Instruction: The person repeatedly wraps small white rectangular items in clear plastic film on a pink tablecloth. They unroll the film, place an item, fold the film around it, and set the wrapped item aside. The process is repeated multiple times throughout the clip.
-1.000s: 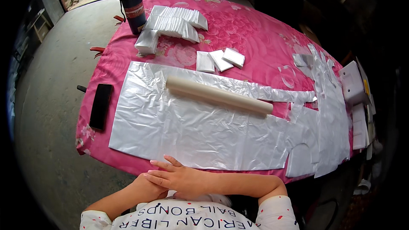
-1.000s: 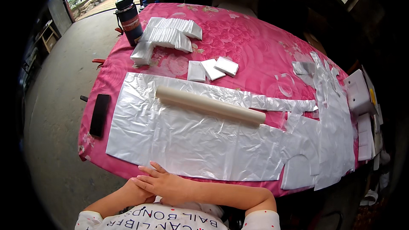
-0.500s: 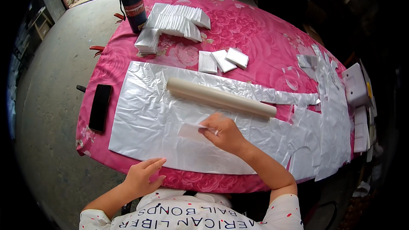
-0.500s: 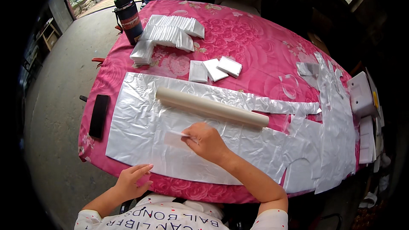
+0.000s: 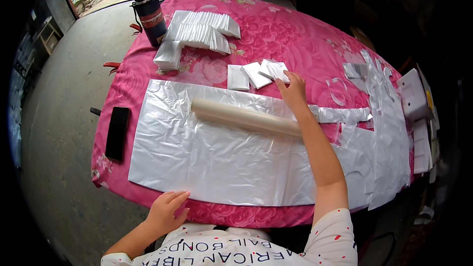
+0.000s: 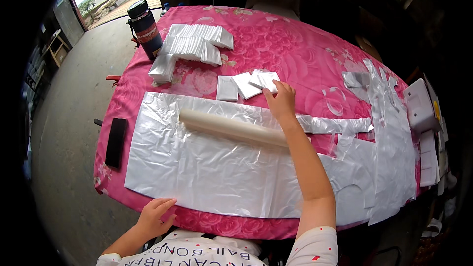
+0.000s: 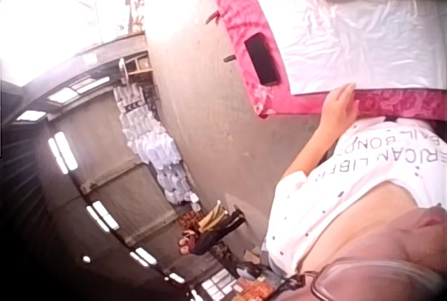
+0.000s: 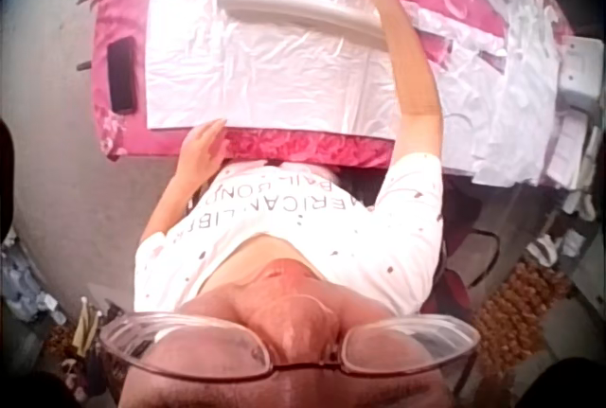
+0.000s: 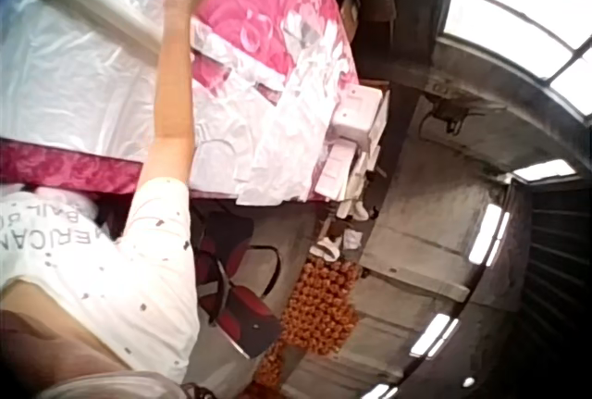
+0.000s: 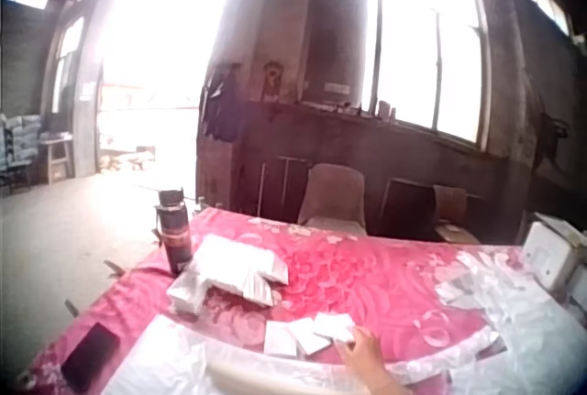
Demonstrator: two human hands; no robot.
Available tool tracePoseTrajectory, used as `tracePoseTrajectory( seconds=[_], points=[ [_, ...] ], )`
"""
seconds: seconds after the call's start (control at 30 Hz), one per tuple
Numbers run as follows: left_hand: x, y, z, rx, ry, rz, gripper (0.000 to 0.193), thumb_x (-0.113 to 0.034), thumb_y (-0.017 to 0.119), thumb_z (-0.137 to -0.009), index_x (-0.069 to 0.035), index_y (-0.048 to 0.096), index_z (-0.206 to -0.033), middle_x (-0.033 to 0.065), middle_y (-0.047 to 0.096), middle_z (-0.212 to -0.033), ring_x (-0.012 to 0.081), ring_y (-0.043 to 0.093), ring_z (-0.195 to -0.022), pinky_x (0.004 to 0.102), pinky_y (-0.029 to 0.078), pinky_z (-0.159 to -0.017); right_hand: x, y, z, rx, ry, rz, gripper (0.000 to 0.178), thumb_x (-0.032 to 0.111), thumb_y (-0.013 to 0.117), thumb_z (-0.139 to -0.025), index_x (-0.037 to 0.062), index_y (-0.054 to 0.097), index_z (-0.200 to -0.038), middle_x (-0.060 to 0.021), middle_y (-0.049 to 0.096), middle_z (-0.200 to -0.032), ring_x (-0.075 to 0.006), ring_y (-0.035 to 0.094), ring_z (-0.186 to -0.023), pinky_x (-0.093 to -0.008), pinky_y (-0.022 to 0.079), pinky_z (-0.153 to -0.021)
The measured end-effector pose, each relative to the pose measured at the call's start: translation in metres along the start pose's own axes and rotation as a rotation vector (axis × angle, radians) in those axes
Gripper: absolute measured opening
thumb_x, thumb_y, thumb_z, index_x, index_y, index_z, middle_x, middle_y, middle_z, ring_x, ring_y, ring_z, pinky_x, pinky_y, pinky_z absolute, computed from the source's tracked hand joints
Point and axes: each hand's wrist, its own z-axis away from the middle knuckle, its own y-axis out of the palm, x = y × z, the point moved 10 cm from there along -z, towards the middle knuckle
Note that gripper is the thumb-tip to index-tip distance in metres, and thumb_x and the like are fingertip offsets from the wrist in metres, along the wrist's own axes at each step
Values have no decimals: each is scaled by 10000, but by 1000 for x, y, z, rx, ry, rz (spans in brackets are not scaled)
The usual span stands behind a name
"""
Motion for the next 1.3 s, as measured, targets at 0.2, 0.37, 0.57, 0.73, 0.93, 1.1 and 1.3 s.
tracePoseTrajectory(
  seconds=[0.2, 0.37, 0.57, 0.73, 0.93, 1.1, 1.3],
  points=[
    [-11, 3, -17, 33, 99, -112, 458, -84, 665, -703, -38, 543, -1142, 110, 595, -1096, 261, 581, -957, 449, 409, -941, 46, -44, 126, 207, -248, 112, 528, 217, 685, -731, 46, 523, -1203, -165, 531, -1159, -317, 460, -1108, -419, 367, -946],
    [-28, 14, -43, 67, 195, -77, 482, -119, 668, -719, -40, 522, -1172, 111, 566, -1146, 262, 567, -990, 461, 379, -972, 32, -81, 208, 355, -46, 182, 505, 148, 689, -694, 10, 536, -1155, -146, 571, -997, -296, 535, -955, -407, 420, -852],
    [-78, 72, -84, 168, 347, -18, 779, -318, 694, -724, -48, 324, -1354, 227, 234, -1415, 411, 285, -1271, 492, 288, -1027, 69, -78, 278, 440, -71, -51, 519, 345, 597, -822, -17, 514, -1184, -192, 523, -1117, -336, 497, -1045, -411, 398, -905],
    [-105, 123, -110, 214, 432, -153, 814, -513, 603, -765, -140, 275, -1409, 240, 78, -1468, 446, 78, -1347, 533, 159, -1063, 35, -73, 275, 400, -216, 62, 490, 325, 491, -885, 24, 458, -1270, -172, 383, -1356, -333, 334, -1268, -420, 276, -1039],
    [-114, 138, -119, 192, 435, -147, 807, -552, 581, -759, -174, 286, -1408, 246, 71, -1470, 416, 64, -1362, 535, 85, -1073, -99, -144, 255, 144, -42, 284, 443, 165, 466, -870, -9, 443, -1277, -162, 408, -1357, -311, 356, -1273, -398, 269, -1053],
    [-127, 146, -119, 239, 430, -129, 826, -539, 609, -734, -152, 304, -1398, 268, 56, -1463, 425, 62, -1361, 547, 105, -1065, -222, -232, 283, -124, 344, 420, 369, 148, 419, -907, -50, 502, -1207, -198, 472, -1289, -333, 434, -1203, -371, 332, -1019],
    [-138, 150, -116, 261, 439, -101, 796, -506, 615, -731, -135, 337, -1378, 271, 69, -1460, 420, 78, -1361, 532, 119, -1071, -248, -265, 308, -284, 403, 580, 247, 139, 520, -856, -10, 631, -1018, -155, 606, -1107, -299, 550, -1062, -358, 425, -907]
  ],
)
